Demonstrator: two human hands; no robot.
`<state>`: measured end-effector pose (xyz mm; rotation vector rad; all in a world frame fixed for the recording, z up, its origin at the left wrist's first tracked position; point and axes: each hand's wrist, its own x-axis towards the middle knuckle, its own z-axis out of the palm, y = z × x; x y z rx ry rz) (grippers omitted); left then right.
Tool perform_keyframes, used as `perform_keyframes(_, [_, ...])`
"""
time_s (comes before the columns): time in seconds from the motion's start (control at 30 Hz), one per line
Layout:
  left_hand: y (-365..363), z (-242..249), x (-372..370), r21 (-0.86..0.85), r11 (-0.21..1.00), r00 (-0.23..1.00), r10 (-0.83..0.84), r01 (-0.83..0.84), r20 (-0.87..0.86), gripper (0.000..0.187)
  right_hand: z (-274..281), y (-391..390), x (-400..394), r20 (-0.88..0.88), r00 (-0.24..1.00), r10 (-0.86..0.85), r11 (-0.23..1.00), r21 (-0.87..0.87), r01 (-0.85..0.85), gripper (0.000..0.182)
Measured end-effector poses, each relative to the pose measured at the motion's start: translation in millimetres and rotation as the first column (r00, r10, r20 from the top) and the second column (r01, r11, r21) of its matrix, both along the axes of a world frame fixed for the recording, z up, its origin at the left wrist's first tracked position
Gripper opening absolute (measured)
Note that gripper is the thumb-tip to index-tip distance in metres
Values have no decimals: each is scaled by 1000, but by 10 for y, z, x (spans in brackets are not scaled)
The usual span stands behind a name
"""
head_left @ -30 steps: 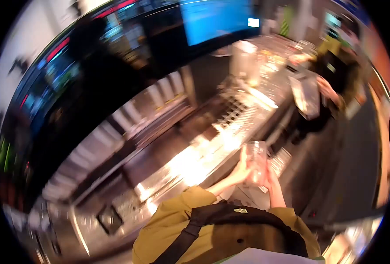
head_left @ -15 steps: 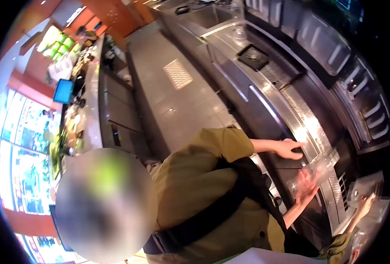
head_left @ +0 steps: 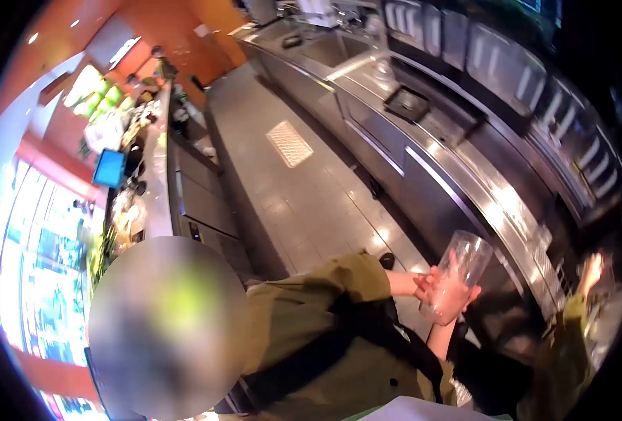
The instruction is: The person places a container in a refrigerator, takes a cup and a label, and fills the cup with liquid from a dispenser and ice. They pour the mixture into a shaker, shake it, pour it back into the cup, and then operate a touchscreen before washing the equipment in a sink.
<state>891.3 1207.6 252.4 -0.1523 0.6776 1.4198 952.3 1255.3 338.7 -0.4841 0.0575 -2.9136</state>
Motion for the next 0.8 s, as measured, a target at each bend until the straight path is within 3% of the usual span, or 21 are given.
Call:
perform_keyframes(0.13, [-491,198,-287,-8,1000,999,-28,28,38,30,-80,132,-63,-111,992,-57,989,127,71,105])
perform_keyframes(0.2, [-548,335,-538,-9,1000,998,-24,24,50,24,310,218,-165,3,997,-75,970,231,72,102])
perform_keyframes(0.27, [-527,516,-776,16,1000,999,-25,25,20,17,518,252,-210,164,965,-205,936,321,144,99])
perform_keyframes(0.33, [-390,658,-1044,255,948,963,-128,188,-235,23,615,252,-345,89,959,-268,928,291,232,96])
perform_keyframes(0.37, [-280,277,-1252,357,910,971,-238,209,38,25,569,200,-452,32,972,-234,945,242,219,94])
perform_keyframes(0.4, [-206,336,-1190,338,919,975,-221,203,15,26,518,156,-516,-33,980,-195,958,207,198,93])
perform_keyframes(0.47, [-71,445,-999,266,937,973,-229,225,-15,29,521,-18,-577,-38,960,-278,893,359,273,97])
perform_keyframes(0.53, [-12,486,-901,277,928,965,-261,251,0,32,613,26,-566,-48,954,-297,882,370,293,97])
perform_keyframes(0.67, [31,708,-901,406,875,937,-332,264,106,39,670,440,-284,-93,943,-321,935,131,331,91])
perform_keyframes(0.73, [44,1310,-735,318,869,924,-338,380,-182,42,742,458,-139,-83,897,-434,885,147,441,92])
perform_keyframes(0.77, [129,1067,-908,468,780,870,-491,415,48,43,773,454,-105,-85,883,-461,870,155,469,92])
perform_keyframes(0.8, [266,585,-1061,613,687,727,-639,391,252,44,740,368,-100,-87,897,-433,883,159,442,93])
